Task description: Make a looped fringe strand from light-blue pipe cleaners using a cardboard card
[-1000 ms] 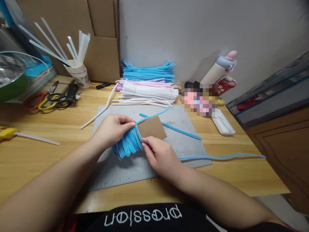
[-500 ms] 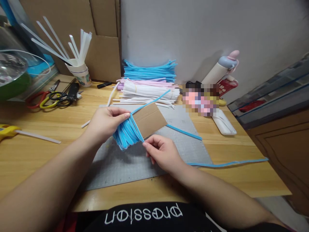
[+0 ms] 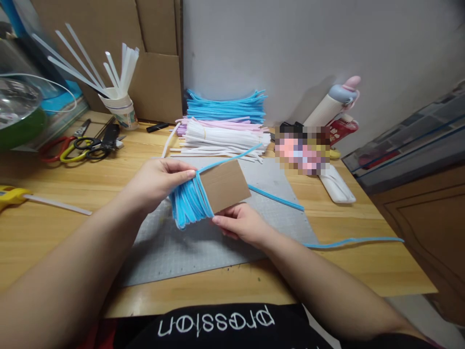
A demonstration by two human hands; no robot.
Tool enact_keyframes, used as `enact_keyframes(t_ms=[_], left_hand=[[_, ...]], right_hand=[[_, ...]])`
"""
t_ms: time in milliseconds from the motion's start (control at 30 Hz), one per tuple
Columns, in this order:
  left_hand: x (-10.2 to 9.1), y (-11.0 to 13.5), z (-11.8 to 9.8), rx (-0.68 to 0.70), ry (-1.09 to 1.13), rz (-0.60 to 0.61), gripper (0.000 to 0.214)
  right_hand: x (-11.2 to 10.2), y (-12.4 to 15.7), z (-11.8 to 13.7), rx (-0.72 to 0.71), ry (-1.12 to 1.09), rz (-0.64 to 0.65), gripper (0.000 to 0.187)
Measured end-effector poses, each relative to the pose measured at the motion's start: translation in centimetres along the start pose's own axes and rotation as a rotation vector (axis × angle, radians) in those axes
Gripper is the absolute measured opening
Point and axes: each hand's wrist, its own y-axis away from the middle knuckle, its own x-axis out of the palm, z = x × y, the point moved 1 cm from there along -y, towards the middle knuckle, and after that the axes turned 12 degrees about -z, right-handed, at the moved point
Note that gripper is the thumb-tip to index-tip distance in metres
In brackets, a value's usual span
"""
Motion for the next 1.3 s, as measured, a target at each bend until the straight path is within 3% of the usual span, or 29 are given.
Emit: enact_keyframes(t_ms=[200,367,600,767,900,1067,1300], left_hand=[[0.0,0.5,-0.2,0.026,-0.045,0.229,0.022],[-0.3,0.7,-0.5,0.055,-0.093,0.248,0.027],[-0.1,0.6,-0.5,0.102,-0.171,0.223,0.025],[0.0,0.6,-0.4,0.104,-0.181,0.190,0.025],[0.1,0.3,-0.1,0.036,-0.118,0.236,0.025],[-0.1,-0.2,0.4,-0.038,-0.123,0.321,0.029],[-0.3,-0.7,0.9,0.011,-0.251,0.309,0.027]], right_hand=[[-1.9,-1.1,0.5,0.236,-0.090,0.399,0.023],[-2.2,-0.9,1.0,0.202,0.024,0.463,0.024],[-1.3,0.6,0.8,0.045,-0.034,0.308,0.030],[-1.1,0.7,0.2,0.037,-0.052,0.256,0.038],[-1.1,0.4,0.0,0.042,-0.022,0.198,0.036],[-1.1,0.5,0.2,0.039,-0.026,0.190,0.035],[-1.2,0.4,-0.1,0.054,0.024,0.202,0.042]])
